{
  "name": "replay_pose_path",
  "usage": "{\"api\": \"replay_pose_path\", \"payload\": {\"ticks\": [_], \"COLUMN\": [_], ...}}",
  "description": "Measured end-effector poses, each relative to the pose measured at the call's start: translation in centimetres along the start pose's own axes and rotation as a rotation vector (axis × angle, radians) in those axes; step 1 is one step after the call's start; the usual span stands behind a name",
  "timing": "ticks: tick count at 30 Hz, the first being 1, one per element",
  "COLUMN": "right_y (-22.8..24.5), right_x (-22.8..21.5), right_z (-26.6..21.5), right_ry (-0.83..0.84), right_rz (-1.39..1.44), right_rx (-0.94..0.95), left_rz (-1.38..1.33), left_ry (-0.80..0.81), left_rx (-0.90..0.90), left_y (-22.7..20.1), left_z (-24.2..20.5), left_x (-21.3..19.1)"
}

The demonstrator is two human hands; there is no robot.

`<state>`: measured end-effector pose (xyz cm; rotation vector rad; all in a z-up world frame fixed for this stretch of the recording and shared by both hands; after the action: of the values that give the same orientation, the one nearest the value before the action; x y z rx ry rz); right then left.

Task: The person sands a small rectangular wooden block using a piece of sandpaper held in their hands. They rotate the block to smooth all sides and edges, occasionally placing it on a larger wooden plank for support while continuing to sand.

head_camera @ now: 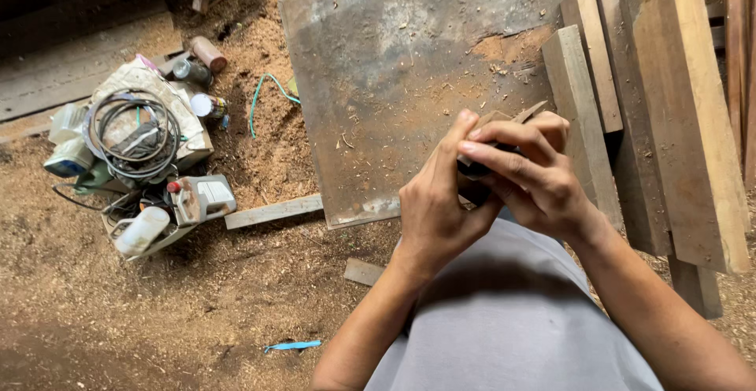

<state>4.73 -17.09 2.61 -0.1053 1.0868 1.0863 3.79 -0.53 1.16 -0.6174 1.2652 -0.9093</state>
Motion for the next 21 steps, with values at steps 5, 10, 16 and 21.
{"api": "replay_pose_path", "payload": {"ticks": [5,10,16,21], "right_y": [-1.9,-3.6,-2.4,-3.1], "right_x": [-0.8,-0.2,3.3,7.2], "right_z": [-0.1,-2.1,-2.6,-3.2], "right_ry": [-0.35,-0.631,-0.599,-0.556], "right_rz": [0.473,1.116,1.248,1.119], "right_rx": [0.304,0.537,0.741,0.728], "left_rz": [0.058,0.187,-0.098,-0.263], "left_ry": [0.196,0.328,0.219,0.092], "left_rx": [-0.061,-0.165,-0.135,-0.252], "left_y": [-3.8,-4.6,-1.3,1.4], "left_z": [2.4,3.3,4.4,4.8], "left_x": [-1.5,-1.6,-1.4,-3.1]}}
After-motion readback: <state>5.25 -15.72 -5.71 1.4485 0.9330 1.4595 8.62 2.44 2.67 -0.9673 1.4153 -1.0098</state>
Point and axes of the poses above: each hand's wrist, its own z-axis towards the middle knuckle, its own x-axis out of the palm, y = z × x, the point moved 4 cm from there along z, towards the middle knuckle, and after that the axes turned 5 degrees about -x, right-handed, at the moved point
